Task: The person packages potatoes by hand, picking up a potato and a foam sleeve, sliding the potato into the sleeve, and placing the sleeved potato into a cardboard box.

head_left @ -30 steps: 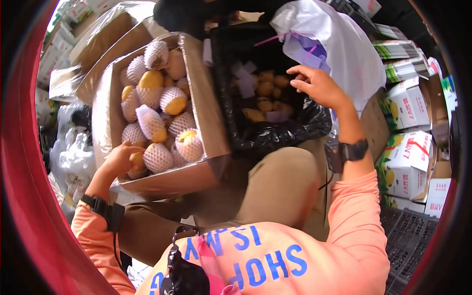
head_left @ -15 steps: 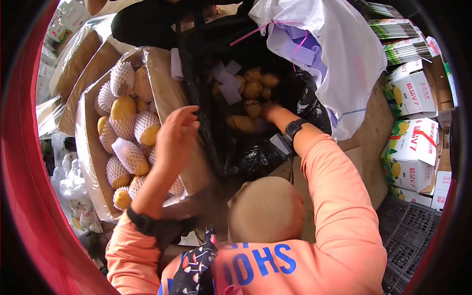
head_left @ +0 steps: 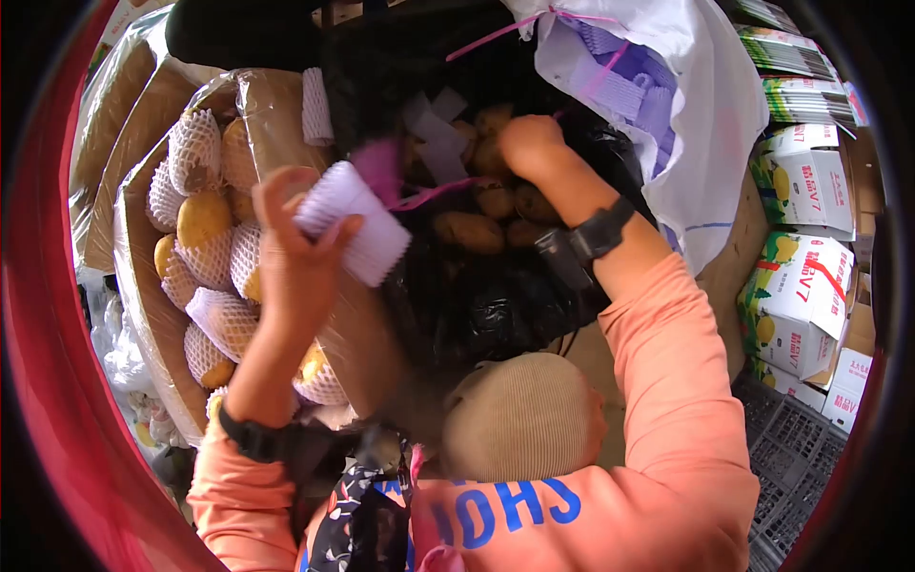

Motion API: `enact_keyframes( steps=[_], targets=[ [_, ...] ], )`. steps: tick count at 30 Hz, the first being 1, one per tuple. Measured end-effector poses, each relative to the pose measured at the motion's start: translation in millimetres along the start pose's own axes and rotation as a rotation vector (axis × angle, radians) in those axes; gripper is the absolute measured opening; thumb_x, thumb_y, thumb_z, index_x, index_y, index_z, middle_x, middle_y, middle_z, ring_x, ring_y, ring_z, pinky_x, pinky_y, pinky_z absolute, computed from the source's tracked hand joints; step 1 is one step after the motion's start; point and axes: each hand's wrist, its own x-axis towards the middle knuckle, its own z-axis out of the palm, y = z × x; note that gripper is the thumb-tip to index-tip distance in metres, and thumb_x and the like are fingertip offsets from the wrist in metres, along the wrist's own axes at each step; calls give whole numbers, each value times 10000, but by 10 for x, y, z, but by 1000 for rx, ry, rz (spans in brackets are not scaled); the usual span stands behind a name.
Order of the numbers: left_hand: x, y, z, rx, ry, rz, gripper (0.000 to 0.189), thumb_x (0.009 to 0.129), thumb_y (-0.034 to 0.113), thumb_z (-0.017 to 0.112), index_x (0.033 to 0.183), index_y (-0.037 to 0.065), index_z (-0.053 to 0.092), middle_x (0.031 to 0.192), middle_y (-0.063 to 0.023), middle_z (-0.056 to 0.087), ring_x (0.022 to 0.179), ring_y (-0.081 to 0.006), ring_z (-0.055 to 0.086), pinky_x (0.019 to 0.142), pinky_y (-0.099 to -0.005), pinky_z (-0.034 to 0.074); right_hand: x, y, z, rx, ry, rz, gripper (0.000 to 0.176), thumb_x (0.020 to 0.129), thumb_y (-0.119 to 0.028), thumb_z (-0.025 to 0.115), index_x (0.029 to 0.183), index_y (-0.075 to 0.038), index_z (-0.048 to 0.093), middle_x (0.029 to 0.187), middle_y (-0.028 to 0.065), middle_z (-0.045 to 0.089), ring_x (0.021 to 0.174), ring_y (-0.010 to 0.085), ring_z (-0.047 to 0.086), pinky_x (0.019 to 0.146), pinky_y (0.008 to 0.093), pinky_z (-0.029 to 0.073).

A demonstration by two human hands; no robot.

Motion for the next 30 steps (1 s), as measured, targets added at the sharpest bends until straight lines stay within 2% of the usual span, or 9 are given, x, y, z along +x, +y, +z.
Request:
enact_keyframes(
  steps=[3, 9, 15, 18, 19, 20, 24, 28, 30],
  targets=[
    [30, 151, -485, 502, 5, 174, 516, 761, -24, 677, 1139, 99, 348, 838, -74, 568, 715, -133, 566, 602, -285, 483, 753, -93, 949, -44, -72, -42, 391, 712, -346, 668, 1001, -82, 666, 961, 115, 669, 900, 248, 650, 737, 342, 508],
    [-292, -16, -1071, 17, -119, -437, 270, 782, 29, 666, 993, 37, 498, 857, -38, 527, 741, -95, 502, 643, -214, 413, 1227, -102, 1219, -81, -296, -284, 395, 696, -286, 683, 1035, -87, 652, 1046, 129, 641, 934, 262, 633, 809, 367, 491],
    [-223, -38, -1446, 785, 59, -42, 145, 749, 51, 679, 805, -9, 560, 876, -55, 448, 793, -154, 441, 665, -250, 361, 955, 149, 521, -25, -328, -352, 358, 721, -328, 652, 995, -97, 669, 1071, 152, 628, 961, 276, 620, 765, 382, 507],
    [-174, -160, -1473, 628, 30, 16, 172, 755, 48, 674, 805, 0, 517, 758, -38, 413, 692, -148, 399, 630, -259, 354, 299, 106, -10, -48, -141, -240, 268, 755, -250, 632, 962, -82, 659, 1023, 149, 634, 942, 259, 617, 770, 363, 499],
    [-179, -225, -1470, 589, 51, 17, 178, 771, 56, 669, 804, 5, 502, 727, -27, 407, 660, -136, 383, 613, -254, 349, 853, 552, 1141, 190, -44, -145, 289, 739, -218, 639, 995, -85, 647, 1003, 139, 638, 898, 263, 618, 774, 360, 494],
    [-169, -220, -1430, 569, 53, 37, 178, 771, 56, 669, 804, 5, 502, 727, -27, 407, 660, -136, 383, 613, -254, 349, 301, 148, 412, -175, -275, -407, 307, 726, -196, 639, 1019, -104, 640, 992, 119, 641, 872, 269, 615, 776, 367, 485],
    [-197, -119, -1312, 412, 76, -10, 174, 763, 10, 652, 787, 13, 480, 768, -27, 440, 662, -118, 399, 575, -236, 362, -507, 37, 244, 497, -172, -536, 334, 753, -237, 645, 1036, -60, 623, 967, 157, 615, 921, 324, 595, 796, 387, 470],
    [-278, 113, -1223, 435, -119, 25, 171, 730, -36, 610, 759, 22, 452, 814, -32, 449, 690, -90, 437, 527, -214, 377, -881, 185, -152, 392, 347, -210, 238, 809, -246, 627, 891, -23, 635, 902, 128, 614, 781, 275, 620, 699, 370, 488],
    [-359, 137, -1169, 405, -135, -31, 186, 729, -19, 621, 759, 29, 444, 776, -29, 440, 678, -94, 439, 528, -224, 388, -976, 151, -396, 1033, 354, 56, 199, 836, -181, 597, 952, -20, 579, 763, 108, 618, 587, 248, 604, 529, 361, 479]
  ],
)
